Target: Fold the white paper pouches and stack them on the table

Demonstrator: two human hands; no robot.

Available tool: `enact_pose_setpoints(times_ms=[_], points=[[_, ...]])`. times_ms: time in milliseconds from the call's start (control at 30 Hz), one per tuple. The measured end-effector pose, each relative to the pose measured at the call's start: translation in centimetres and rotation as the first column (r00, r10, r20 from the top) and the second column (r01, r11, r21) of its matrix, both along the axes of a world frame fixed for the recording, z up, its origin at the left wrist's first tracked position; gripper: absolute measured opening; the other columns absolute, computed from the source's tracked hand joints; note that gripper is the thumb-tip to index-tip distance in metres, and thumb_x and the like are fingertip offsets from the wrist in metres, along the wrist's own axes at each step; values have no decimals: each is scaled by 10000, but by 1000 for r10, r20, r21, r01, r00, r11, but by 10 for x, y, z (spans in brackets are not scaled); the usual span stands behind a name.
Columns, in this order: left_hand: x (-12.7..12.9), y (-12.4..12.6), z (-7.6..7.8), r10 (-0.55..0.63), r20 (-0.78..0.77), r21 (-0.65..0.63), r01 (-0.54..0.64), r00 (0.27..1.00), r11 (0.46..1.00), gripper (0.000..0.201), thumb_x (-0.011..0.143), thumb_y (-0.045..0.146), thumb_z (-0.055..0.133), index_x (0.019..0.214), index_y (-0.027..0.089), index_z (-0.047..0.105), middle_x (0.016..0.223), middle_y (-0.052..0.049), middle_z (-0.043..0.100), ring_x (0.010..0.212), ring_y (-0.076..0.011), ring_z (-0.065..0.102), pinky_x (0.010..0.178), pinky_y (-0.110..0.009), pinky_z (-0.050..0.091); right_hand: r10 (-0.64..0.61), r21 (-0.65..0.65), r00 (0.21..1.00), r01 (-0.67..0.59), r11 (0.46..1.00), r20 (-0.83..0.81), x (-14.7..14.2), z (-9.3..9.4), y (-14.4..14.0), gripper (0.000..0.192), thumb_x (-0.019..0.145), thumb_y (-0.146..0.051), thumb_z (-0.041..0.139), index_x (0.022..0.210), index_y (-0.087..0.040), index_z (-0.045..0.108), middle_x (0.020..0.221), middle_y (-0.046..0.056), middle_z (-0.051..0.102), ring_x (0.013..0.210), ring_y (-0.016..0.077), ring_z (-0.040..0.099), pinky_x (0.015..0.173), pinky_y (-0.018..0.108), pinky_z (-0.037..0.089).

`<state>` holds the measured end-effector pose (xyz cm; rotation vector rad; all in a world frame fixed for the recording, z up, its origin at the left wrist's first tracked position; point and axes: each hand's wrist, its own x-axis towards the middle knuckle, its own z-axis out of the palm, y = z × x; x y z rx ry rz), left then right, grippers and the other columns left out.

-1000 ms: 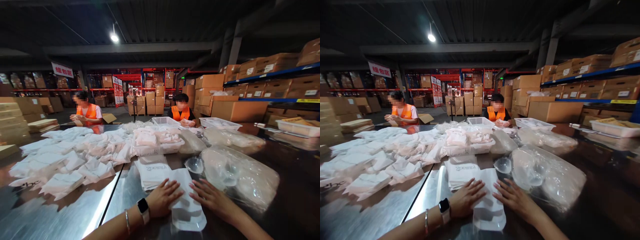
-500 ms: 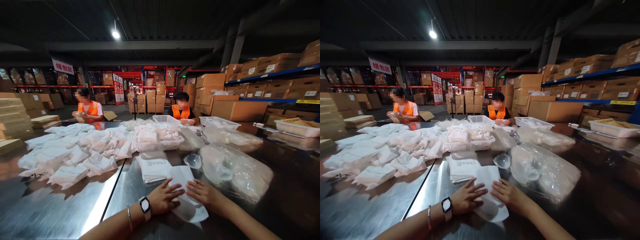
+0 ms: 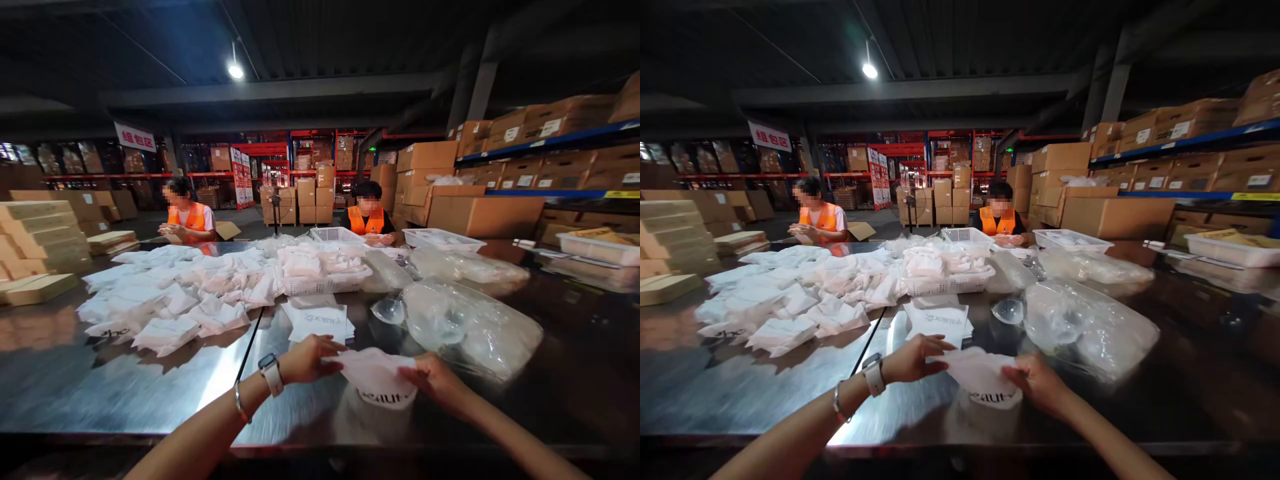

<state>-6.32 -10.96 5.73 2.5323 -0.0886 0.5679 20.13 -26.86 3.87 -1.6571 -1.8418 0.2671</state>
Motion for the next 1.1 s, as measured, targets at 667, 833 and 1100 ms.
enact_pose_setpoints(times_ms=[667,833,1100], points=[[-23,-15,-59,-120,157,788,-51,980,614,216,922,165,461,839,220,652,1068,-17,704,984,-149,609,1137,-406,271,70,433,816,-375,820,574,14,-53,10,281,906,-117,446,990,-210,698,960,52,736,953,178,679,852,321,554],[-12,-12,-75,79,234,742,-230,969,629,338,953,226,462,1290,218,495,1385,-60,517,1290,-192,442,1158,-415,213,78,307,620,-489,816,781,3,-47,18,351,908,-125,481,1227,-212,597,1221,92,638,1183,202,557,979,363,489],[9,-10,-77,26,-66,434,5,998,901,226,931,206,465,1085,197,630,1056,-29,707,1072,-134,608,1020,-238,399,391,113,769,-509,853,506,1,-53,26,298,956,-288,440,1120,-157,651,1052,116,709,989,191,665,875,300,525]])
